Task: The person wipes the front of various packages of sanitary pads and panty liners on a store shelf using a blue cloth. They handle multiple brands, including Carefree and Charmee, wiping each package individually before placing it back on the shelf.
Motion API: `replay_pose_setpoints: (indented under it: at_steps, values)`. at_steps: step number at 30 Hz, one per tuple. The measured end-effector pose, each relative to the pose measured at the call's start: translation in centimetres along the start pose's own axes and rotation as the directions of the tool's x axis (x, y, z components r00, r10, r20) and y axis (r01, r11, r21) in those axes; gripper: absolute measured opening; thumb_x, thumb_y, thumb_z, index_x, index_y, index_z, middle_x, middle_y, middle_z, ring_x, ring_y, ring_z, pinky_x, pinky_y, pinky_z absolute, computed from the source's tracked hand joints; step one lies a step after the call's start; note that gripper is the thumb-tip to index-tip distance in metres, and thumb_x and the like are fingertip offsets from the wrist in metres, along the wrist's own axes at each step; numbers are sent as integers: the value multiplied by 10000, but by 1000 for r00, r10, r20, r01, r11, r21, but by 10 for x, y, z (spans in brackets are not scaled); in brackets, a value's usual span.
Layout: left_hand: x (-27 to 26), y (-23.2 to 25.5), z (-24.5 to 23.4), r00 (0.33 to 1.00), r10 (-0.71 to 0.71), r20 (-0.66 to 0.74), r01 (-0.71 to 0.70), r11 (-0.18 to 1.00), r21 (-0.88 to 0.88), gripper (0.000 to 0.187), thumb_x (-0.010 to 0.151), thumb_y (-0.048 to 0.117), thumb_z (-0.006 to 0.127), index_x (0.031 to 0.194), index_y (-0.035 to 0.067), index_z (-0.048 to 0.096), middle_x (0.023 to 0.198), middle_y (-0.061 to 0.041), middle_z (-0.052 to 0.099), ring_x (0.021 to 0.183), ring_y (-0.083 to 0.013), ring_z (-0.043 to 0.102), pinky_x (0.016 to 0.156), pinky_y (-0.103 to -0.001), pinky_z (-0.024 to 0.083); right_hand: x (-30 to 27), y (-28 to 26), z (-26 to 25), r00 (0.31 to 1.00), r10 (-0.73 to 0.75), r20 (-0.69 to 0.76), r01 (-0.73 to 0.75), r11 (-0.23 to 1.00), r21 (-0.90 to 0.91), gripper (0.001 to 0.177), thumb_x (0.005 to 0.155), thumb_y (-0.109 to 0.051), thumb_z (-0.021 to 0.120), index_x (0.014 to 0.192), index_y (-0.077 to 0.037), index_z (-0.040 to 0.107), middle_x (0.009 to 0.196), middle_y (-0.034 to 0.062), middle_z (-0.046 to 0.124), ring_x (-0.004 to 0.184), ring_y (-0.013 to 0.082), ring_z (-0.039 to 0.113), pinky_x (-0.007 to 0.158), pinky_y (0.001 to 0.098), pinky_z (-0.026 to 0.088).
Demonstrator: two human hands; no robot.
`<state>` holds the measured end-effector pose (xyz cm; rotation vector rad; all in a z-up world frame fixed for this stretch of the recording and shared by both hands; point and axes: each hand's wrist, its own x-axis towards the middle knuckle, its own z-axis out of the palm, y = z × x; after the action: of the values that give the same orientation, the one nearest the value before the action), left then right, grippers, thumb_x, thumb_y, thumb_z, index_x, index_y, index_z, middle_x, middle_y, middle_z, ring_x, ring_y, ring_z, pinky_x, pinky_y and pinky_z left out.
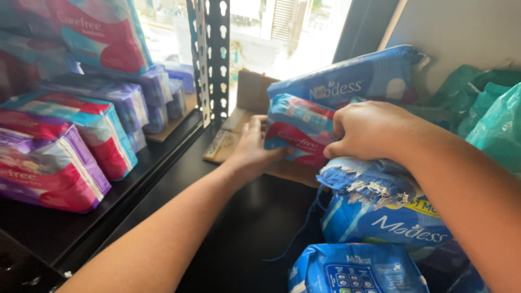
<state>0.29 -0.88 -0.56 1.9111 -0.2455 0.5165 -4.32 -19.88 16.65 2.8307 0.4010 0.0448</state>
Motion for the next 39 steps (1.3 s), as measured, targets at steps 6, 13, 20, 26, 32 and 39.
replay_pose_setpoints:
  at_steps: [6, 13, 20, 26, 32, 39]
  values:
    - [1, 1, 4, 996, 60, 60, -39, 954, -296, 758, 756, 236, 872, 1272, 25, 358, 1222, -140, 648, 1185, -203, 650, 987, -344, 549, -5, -5, -5, 997, 43, 58, -42, 999, -10, 491, 794, -509, 782, 1133, -154, 785, 1186, 86, 748, 1135, 260, 703, 985, 427, 541]
    - [-4, 14, 0, 999, -26, 30, 31, 985, -170, 795, 724, 303, 893, 1255, 37, 364, 1186, -148, 644, 1125, -206, 674, 935, -341, 570, -5, -3, -3, 997, 60, 46, -60, 998, 2, 450, 797, -506, 782, 1070, -150, 817, 1117, 104, 767, 1058, 281, 732, 951, 438, 559]
    - [-10, 31, -2, 995, 102, 21, -104, 980, 170, 777, 621, 244, 961, 1223, 83, 497, 1205, -168, 557, 1163, -307, 563, 994, -398, 467, -3, -3, -2, 998, 46, 35, -46, 999, -4, 422, 776, -485, 806, 1020, -142, 836, 1072, 107, 786, 1019, 284, 747, 928, 430, 570]
    - [-16, 43, 2, 973, 194, -126, -193, 981, 23, 671, 642, 181, 893, 1172, 81, 493, 1152, -180, 621, 1081, -334, 672, 909, -417, 541, -1, -1, -2, 999, 15, -35, -12, 998, 65, 393, 746, -430, 838, 995, -127, 812, 1058, 110, 771, 1017, 292, 733, 901, 432, 572]
    - [-29, 75, -6, 921, 210, -327, -217, 976, 15, 745, 640, 256, 956, 1154, 61, 453, 1042, -181, 674, 1014, -351, 681, 834, -436, 533, -21, -16, -29, 986, 38, -162, -37, 999, 8, 372, 767, -408, 843, 1025, -145, 789, 1054, 126, 749, 1011, 314, 719, 878, 468, 572]
    - [-43, 98, -13, 883, 156, -443, -265, 944, -196, 525, 717, 91, 795, 1140, 61, 486, 1050, -154, 690, 993, -301, 718, 858, -409, 554, -55, -16, -38, 883, -64, -465, 87, 996, 30, 315, 760, -347, 855, 901, -81, 762, 966, 164, 739, 975, 332, 710, 833, 483, 554]
